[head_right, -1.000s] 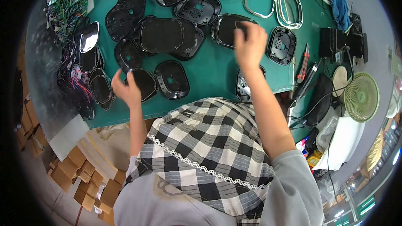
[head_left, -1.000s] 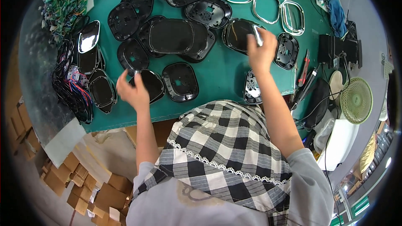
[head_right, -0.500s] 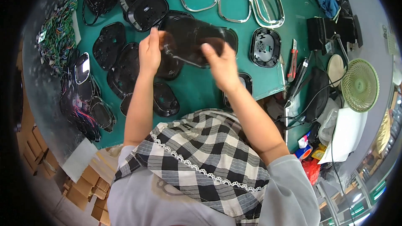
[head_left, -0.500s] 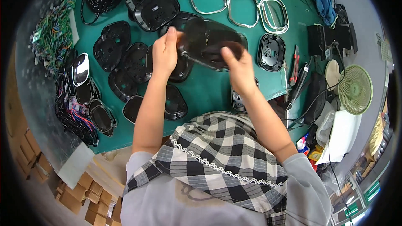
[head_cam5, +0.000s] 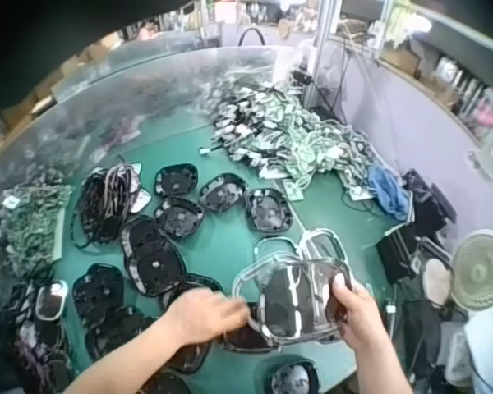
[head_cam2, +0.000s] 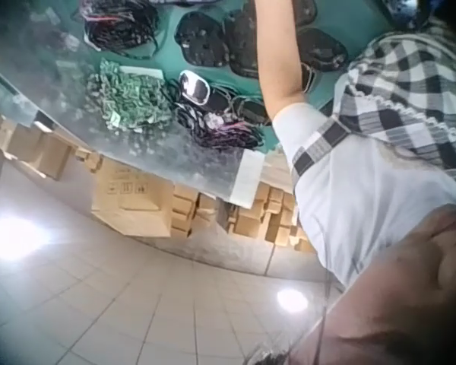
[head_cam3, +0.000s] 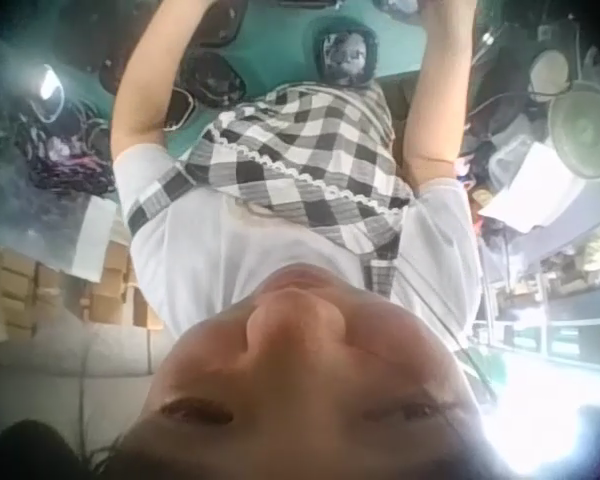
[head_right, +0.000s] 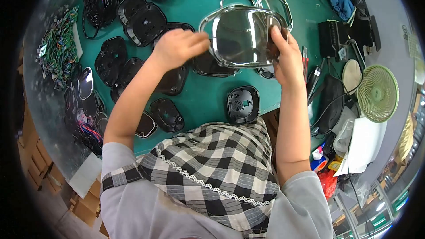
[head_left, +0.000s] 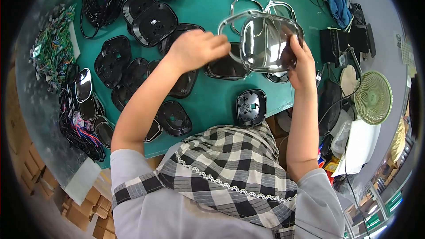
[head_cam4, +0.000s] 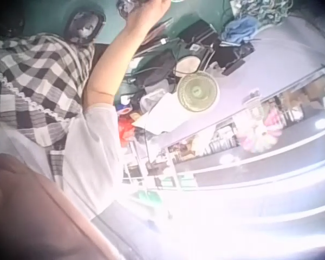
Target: The person snaps rims onto lenses, moves a cardboard box aside, untangles wire harnesses, and threads the wires through plastic housing bases.
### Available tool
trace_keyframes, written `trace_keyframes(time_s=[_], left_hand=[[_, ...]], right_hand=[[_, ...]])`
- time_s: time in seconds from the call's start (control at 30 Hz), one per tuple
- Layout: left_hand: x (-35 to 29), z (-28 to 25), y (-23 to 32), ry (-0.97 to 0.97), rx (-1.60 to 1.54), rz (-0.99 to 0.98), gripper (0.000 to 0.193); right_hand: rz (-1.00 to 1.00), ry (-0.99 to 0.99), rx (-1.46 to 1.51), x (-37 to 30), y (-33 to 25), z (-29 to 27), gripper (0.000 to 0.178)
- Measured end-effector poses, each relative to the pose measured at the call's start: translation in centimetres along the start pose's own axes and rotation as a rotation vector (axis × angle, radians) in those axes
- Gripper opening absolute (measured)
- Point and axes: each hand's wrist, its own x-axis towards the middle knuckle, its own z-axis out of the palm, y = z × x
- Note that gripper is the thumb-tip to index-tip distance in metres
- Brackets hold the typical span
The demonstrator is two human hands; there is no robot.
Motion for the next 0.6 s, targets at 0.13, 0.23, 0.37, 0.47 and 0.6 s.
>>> trace_keyframes(time_s=[0.13,0.23,0.37,0.47,0.6], left_hand=[[-1.1,-3.0,2.2,0.175,-0.034,0.099,0.011],[-2.1,-2.2,5.3,0.645,-0.602,-0.775,0.037],[-3.7,-2.3,7.4,0.343,-1.512,-1.030,0.088],[-2.9,-2.2,8.2,0.434,-1.341,-1.118,0.056],[-3.3,-1.4,8.7,0.540,-1.211,-1.226,0.025]], right_hand=[[0.150,-0.178,-0.081,0.0,-0.1,2.3,0.028],[0.098,-0.155,0.016,-1.2,2.6,2.3,0.020],[-0.256,-0.121,-0.204,-3.1,4.0,5.4,0.026],[-0.270,-0.144,-0.318,-3.5,4.3,5.9,0.027],[-0.484,-0.069,-0.336,-4.2,4.6,7.5,0.027]])
